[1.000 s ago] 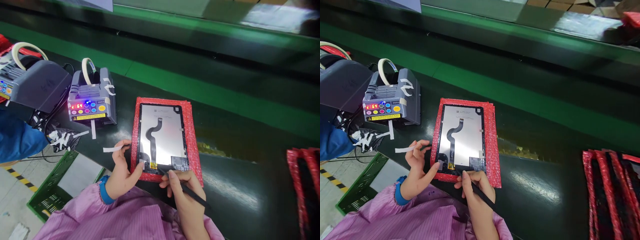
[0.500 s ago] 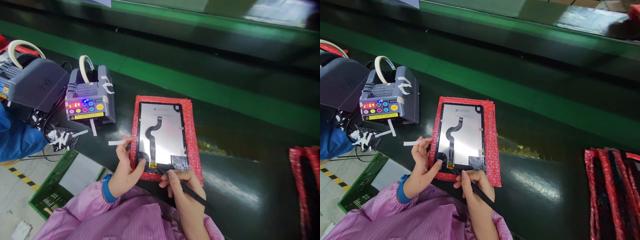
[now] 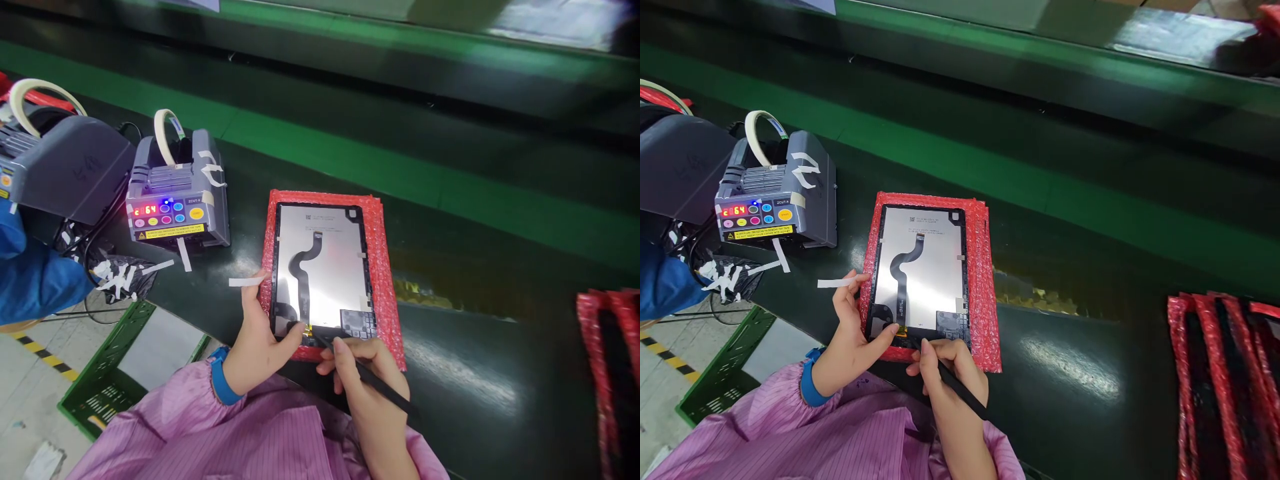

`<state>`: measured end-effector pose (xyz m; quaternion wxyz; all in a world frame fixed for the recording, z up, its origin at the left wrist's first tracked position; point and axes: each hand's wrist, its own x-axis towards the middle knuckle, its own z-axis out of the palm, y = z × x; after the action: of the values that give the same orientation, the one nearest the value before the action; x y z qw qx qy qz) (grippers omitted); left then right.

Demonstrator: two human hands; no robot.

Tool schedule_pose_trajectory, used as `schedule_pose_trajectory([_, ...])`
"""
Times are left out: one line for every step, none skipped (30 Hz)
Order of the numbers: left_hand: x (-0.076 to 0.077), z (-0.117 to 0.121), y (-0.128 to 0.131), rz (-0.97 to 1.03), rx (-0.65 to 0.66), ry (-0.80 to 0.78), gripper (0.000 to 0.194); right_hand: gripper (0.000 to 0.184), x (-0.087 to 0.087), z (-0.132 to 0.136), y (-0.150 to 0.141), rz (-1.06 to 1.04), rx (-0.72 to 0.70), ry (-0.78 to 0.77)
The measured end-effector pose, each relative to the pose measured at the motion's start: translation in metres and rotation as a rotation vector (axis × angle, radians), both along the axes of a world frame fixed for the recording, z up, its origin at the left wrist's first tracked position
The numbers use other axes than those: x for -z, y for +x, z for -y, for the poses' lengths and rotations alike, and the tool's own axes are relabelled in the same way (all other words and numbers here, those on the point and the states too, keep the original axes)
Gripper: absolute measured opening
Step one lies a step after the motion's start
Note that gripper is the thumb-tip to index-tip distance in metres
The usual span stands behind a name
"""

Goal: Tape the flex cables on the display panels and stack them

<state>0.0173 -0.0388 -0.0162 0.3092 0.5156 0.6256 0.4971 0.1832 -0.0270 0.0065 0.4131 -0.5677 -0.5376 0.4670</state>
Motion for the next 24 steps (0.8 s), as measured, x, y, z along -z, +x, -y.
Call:
schedule_pose_trajectory([0.0, 0.0, 0.0, -0.021, -0.003, -0.009, 0.079, 0.037, 0.0, 0.001, 0.0, -0.002, -0.004, -0.001])
schedule_pose_trajectory([-0.001, -0.001, 0.0, -0.037, -0.005, -0.015, 0.08, 0.037, 0.0, 0.001, -0.001, -0.002, -0.008, -0.002])
schedule_pose_trajectory([-0.001, -0.001, 0.0, -0.049, -0.006, -0.015, 0.079, 0.037, 0.0, 0.001, -0.001, -0.002, -0.01, -0.003])
schedule_pose_trajectory([-0.002, -0.002, 0.0, -0.057, -0.005, -0.013, 0.079, 0.036, -0.001, 0.002, -0.002, 0.002, -0.004, -0.007])
schedule_pose_trajectory([-0.002, -0.002, 0.0, -0.064, -0.004, -0.011, 0.078, 0.035, -0.002, 0.001, -0.002, 0.011, 0.009, -0.011])
schedule_pose_trajectory([-0.002, -0.003, 0.0, -0.068, -0.004, -0.011, 0.077, 0.034, -0.003, 0.001, -0.002, 0.02, 0.016, -0.008])
schedule_pose_trajectory([-0.002, -0.004, 0.0, -0.07, -0.004, -0.013, 0.077, 0.034, -0.004, 0.001, -0.002, 0.03, 0.016, 0.006])
schedule_pose_trajectory([-0.001, -0.005, 0.0, -0.072, -0.004, -0.016, 0.076, 0.033, -0.005, 0.0, -0.001, 0.04, 0.014, 0.027])
schedule_pose_trajectory([0.0, -0.006, 0.0, -0.076, -0.002, -0.019, 0.077, 0.033, -0.006, -0.001, 0.0, 0.045, 0.023, 0.05])
schedule_pose_trajectory([0.001, -0.006, 0.0, -0.08, -0.003, -0.018, 0.078, 0.031, -0.008, -0.001, 0.002, 0.041, 0.043, 0.068])
schedule_pose_trajectory([0.001, -0.005, -0.001, -0.089, -0.012, -0.007, 0.079, 0.027, -0.01, -0.002, 0.005, 0.022, 0.07, 0.082])
schedule_pose_trajectory([0.0, -0.004, -0.002, -0.104, -0.035, 0.02, 0.08, 0.023, -0.013, -0.002, 0.008, -0.009, 0.098, 0.092])
schedule_pose_trajectory([-0.002, -0.002, -0.003, -0.123, -0.075, 0.065, 0.079, 0.019, -0.016, -0.003, 0.011, -0.049, 0.119, 0.101])
schedule_pose_trajectory([-0.006, 0.001, -0.005, -0.142, -0.118, 0.12, 0.075, 0.017, -0.019, -0.004, 0.015, -0.094, 0.121, 0.117])
schedule_pose_trajectory([-0.011, 0.005, -0.007, -0.157, -0.131, 0.174, 0.067, 0.017, -0.023, -0.006, 0.019, -0.124, 0.108, 0.136])
schedule_pose_trajectory([-0.016, 0.008, -0.01, -0.171, -0.091, 0.217, 0.059, 0.018, -0.028, -0.01, 0.022, -0.131, 0.075, 0.145])
schedule_pose_trajectory([-0.022, 0.012, -0.012, -0.18, -0.005, 0.243, 0.053, 0.019, -0.033, -0.015, 0.025, -0.122, 0.017, 0.14])
schedule_pose_trajectory([-0.028, 0.015, -0.015, -0.182, 0.11, 0.25, 0.051, 0.019, -0.038, -0.02, 0.027, -0.105, -0.067, 0.121])
schedule_pose_trajectory([-0.032, 0.018, -0.016, -0.185, 0.226, 0.243, 0.051, 0.02, -0.043, -0.027, 0.028, -0.094, -0.175, 0.088])
schedule_pose_trajectory([-0.036, 0.02, -0.016, -0.195, 0.317, 0.233, 0.05, 0.024, -0.048, -0.034, 0.027, -0.089, -0.288, 0.041])
schedule_pose_trajectory([-0.038, 0.021, -0.016, -0.209, 0.365, 0.23, 0.049, 0.03, -0.052, -0.041, 0.025, -0.095, -0.396, -0.015])
schedule_pose_trajectory([-0.039, 0.022, -0.015, -0.224, 0.378, 0.227, 0.047, 0.035, -0.057, -0.047, 0.023, -0.107, -0.483, -0.067])
schedule_pose_trajectory([-0.039, 0.022, -0.013, -0.239, 0.382, 0.222, 0.046, 0.038, -0.061, -0.053, 0.02, -0.112, -0.539, -0.115])
schedule_pose_trajectory([-0.039, 0.021, -0.011, -0.252, 0.389, 0.216, 0.045, 0.04, -0.064, -0.058, 0.017, -0.109, -0.569, -0.154])
